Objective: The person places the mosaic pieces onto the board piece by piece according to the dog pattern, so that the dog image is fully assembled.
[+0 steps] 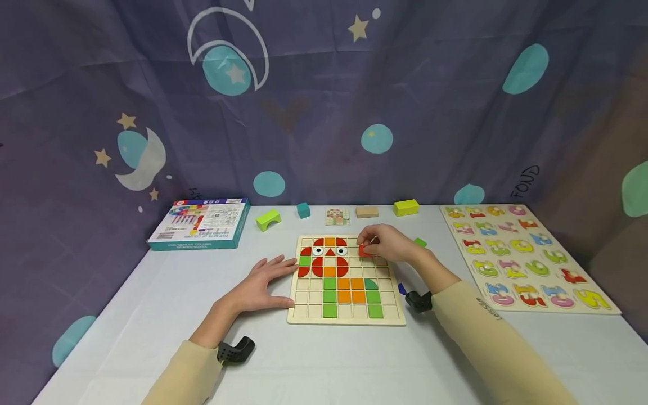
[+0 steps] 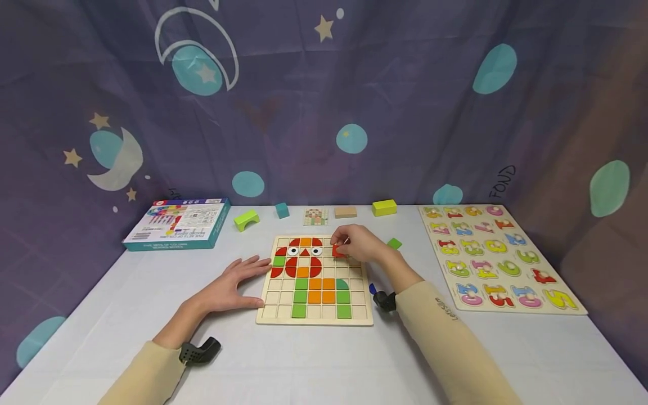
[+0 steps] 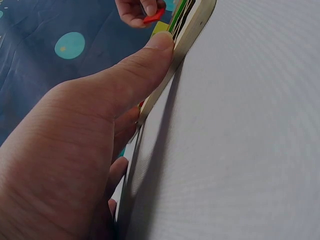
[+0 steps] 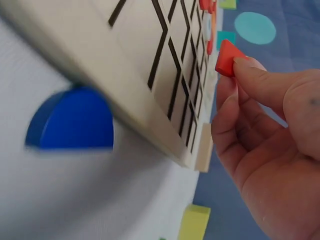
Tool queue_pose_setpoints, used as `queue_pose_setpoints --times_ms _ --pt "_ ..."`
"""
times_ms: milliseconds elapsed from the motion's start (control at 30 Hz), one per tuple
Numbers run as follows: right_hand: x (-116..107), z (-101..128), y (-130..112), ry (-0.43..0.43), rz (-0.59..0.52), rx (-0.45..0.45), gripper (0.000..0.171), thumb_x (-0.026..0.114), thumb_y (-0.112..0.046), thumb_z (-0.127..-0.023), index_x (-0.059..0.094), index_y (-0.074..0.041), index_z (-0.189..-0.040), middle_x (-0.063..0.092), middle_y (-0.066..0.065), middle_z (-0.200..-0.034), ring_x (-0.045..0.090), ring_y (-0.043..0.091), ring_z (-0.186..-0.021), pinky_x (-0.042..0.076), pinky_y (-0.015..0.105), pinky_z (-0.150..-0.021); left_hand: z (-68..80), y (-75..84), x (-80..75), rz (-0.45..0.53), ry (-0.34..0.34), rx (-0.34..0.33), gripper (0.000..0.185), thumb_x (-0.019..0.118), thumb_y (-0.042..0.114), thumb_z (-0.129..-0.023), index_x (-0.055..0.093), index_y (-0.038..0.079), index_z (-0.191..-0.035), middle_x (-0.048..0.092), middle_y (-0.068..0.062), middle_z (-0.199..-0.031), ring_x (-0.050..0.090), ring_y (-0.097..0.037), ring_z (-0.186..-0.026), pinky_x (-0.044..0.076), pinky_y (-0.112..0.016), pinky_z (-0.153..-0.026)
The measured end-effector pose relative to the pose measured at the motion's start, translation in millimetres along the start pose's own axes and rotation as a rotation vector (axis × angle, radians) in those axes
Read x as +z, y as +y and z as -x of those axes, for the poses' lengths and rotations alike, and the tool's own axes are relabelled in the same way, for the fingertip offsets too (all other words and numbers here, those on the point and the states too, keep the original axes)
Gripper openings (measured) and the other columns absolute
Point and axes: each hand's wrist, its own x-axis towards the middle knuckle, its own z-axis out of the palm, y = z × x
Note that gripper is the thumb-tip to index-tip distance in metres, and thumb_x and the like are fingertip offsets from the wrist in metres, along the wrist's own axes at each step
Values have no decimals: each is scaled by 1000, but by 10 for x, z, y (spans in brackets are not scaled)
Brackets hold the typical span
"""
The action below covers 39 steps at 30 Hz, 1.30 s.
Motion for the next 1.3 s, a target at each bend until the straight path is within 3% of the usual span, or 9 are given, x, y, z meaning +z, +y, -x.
queue_pose_setpoints --times_ms 633,967,1300 --pt "164 -305 43 6 25 6 5 68 1 -94 69 -2 -99 64 5 -89 56 21 -83 50 35 -82 -2 16 18 3 -8 -15 81 81 50 -81 54 13 -148 42 -1 -157 21 -30 -151 5 -57 -120" --pt "173 -301 -1 -4 91 49 5 68 -1 -94 73 -3 -96 69 5 -94 56 21 -84 51 37 -84 -3 8 7 -6 -5 -13 81 81 50 -81 54 12 -148 42 0 -157 21 -30 -151 5 -57 -120" --pt "147 -266 26 17 77 34 7 70 -4 -94 72 -3 -101 67 5 -92 58 21 -85 52 37 -83 -4 -2 0 -7 -3 -8 82 81 50 -81 54 12 -148 42 -2 -157 22 -31 -151 5 -58 -120"
